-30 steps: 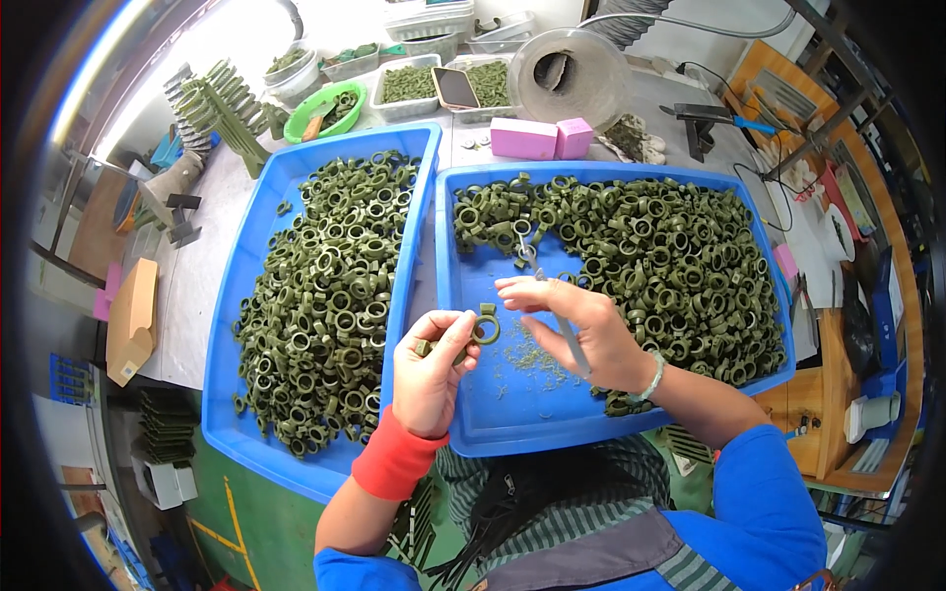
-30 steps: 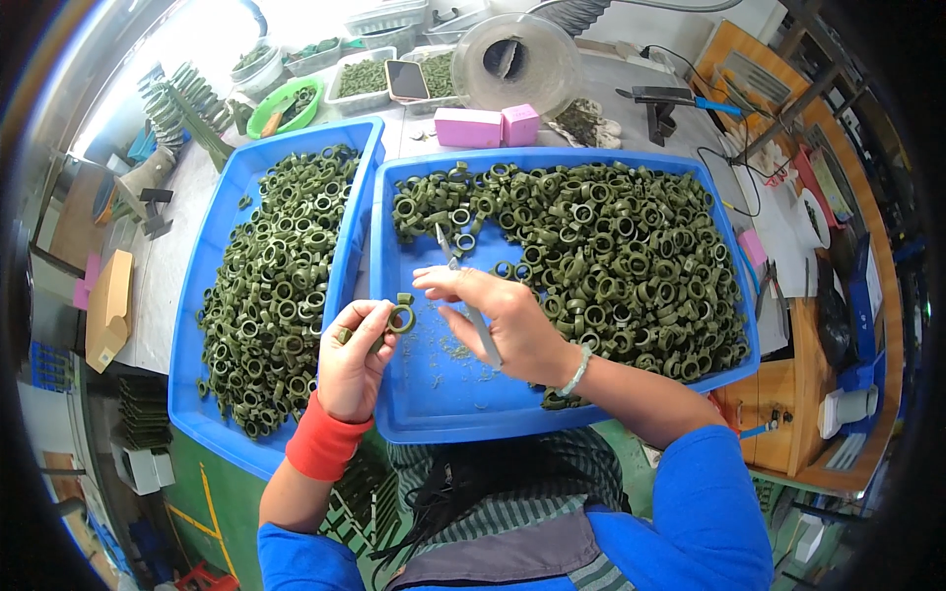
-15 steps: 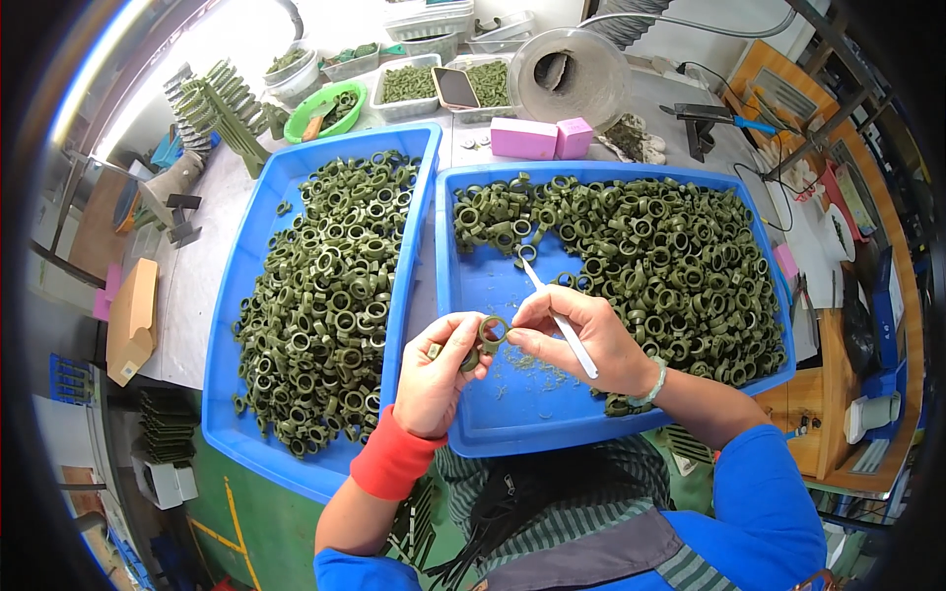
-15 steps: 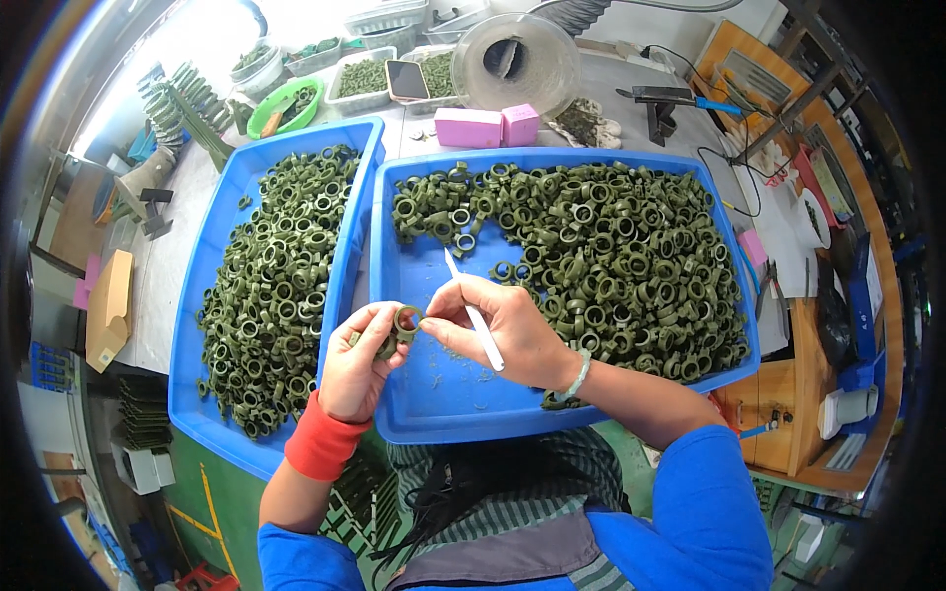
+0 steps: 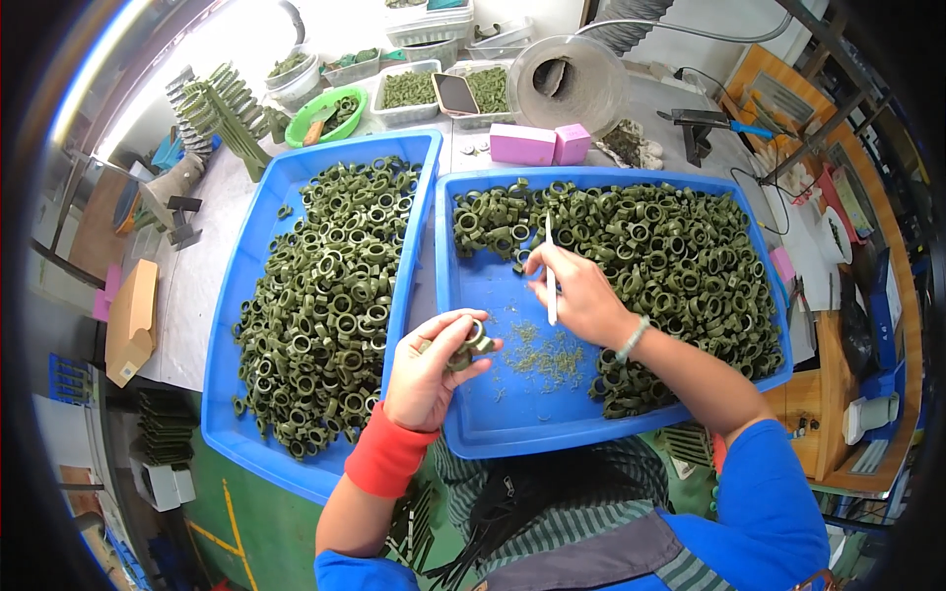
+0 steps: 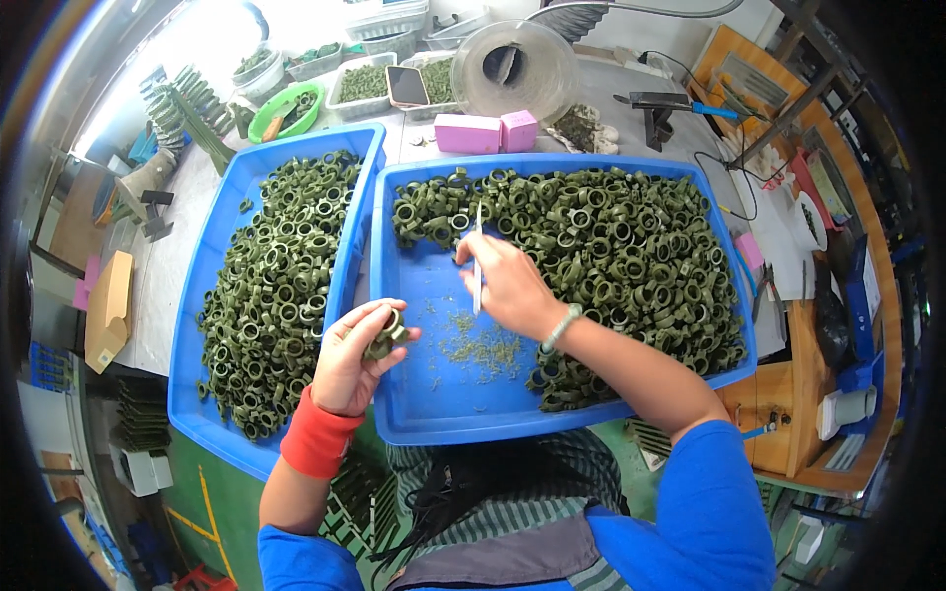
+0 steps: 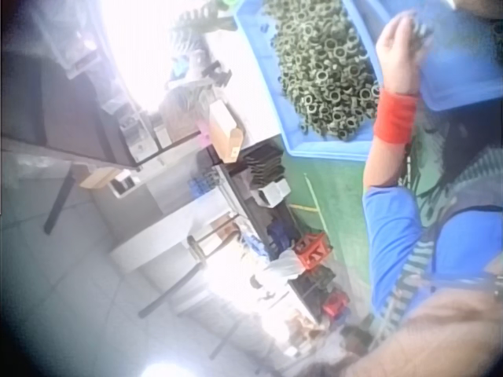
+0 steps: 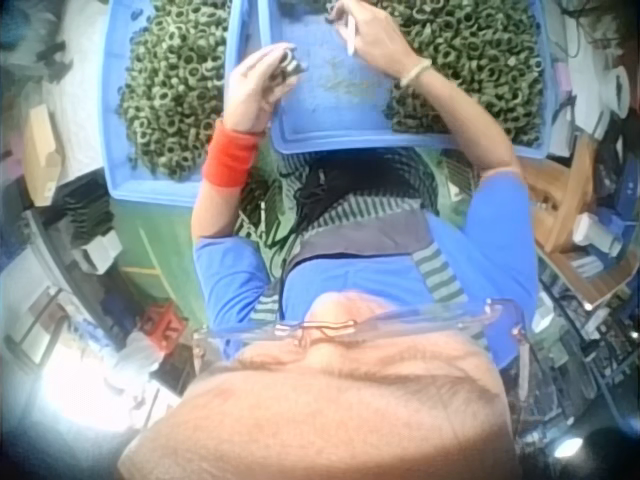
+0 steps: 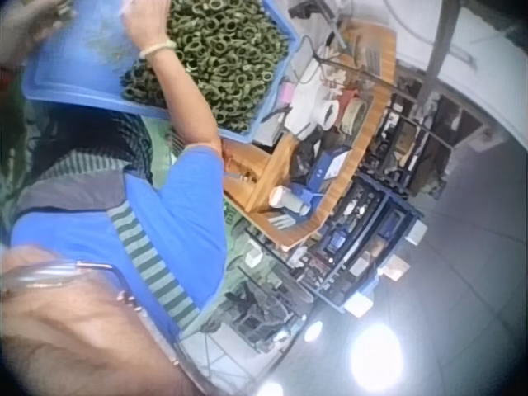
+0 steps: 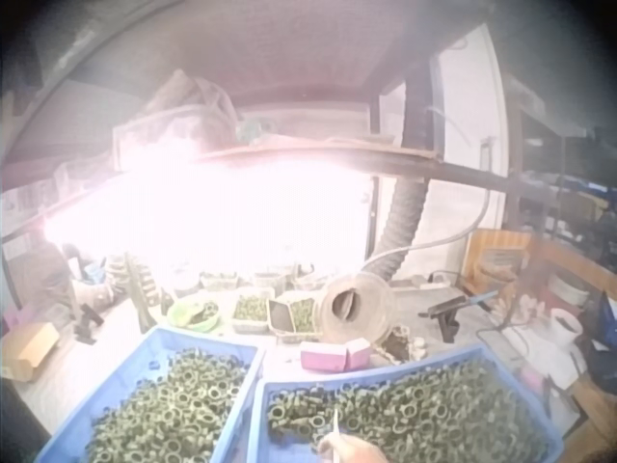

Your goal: The person uses a small white blade to trim excess material from green plastic rings. They pick up each ring from a blue bin, scrape the edges with the blade, and place the finished ring into a second bin. The process is repeated continuously throughout the clip.

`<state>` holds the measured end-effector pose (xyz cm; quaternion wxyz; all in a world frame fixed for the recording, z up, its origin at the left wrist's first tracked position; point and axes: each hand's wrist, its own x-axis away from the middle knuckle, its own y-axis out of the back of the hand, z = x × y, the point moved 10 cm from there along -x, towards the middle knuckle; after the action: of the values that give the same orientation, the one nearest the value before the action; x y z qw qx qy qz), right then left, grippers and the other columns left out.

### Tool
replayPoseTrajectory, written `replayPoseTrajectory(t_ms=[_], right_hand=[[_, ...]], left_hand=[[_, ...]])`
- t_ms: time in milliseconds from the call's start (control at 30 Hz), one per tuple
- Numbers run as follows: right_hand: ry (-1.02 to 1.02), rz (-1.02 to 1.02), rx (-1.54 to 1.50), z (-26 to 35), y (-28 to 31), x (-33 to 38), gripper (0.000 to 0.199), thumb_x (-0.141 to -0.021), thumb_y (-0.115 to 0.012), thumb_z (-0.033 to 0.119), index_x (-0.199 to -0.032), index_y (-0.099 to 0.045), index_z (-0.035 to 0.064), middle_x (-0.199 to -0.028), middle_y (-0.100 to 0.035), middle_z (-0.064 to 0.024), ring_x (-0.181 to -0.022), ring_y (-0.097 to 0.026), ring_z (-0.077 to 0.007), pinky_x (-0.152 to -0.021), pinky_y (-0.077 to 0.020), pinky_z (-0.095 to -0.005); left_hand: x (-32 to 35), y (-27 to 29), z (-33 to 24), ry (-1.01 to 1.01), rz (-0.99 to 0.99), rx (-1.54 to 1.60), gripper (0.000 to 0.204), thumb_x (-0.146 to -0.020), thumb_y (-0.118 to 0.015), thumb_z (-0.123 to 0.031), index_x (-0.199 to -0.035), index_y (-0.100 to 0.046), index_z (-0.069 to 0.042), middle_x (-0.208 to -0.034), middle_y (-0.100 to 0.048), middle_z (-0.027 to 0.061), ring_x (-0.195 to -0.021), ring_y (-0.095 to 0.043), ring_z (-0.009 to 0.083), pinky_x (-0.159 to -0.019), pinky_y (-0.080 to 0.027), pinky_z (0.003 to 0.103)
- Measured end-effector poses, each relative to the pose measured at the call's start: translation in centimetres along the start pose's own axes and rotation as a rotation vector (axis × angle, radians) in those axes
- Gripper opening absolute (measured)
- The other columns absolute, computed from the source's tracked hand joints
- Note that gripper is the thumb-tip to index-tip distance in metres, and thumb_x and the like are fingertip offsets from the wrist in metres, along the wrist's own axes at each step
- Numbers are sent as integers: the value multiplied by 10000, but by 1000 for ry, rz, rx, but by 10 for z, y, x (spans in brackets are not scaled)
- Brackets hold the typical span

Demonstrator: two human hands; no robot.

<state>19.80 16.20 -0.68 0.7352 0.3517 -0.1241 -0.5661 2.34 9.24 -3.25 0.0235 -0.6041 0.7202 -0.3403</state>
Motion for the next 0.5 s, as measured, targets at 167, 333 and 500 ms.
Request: replayPoseTrajectory(t_ms=[167, 333, 500], right_hand=[[222, 0, 270, -27, -19, -27, 151, -861, -671, 36, -967, -563, 30, -868, -646, -109, -791, -664, -252, -716, -526, -356], [-200, 274, -610, -5, -32, -4, 186, -924, -685, 50, -924, -499, 52, -953, -623, -27, -909, -627, -101, -764, -526, -275], [-280, 393, -1040, 36, -33, 34, 171, -986, -642, 95, -993, -474, 64, -1008, -620, -23, -994, -667, -114, -740, -511, -234]], left_hand=[[-6, -1, 2, 85, 82, 325, 187, -1019, -565, -135, -1163, -605, -23, -1123, -650, 104, -1055, -690, 233, -762, -647, 254], [-5, 16, 1, -7, 8, 4, 260, -965, -668, -136, -1199, -619, -32, -970, -648, 44, -845, -649, 127, -720, -589, 239], [0, -7, 1, -45, 47, -79, 295, -973, -654, -107, -1246, -610, -7, -955, -655, 42, -790, -610, 96, -653, -513, 232]])
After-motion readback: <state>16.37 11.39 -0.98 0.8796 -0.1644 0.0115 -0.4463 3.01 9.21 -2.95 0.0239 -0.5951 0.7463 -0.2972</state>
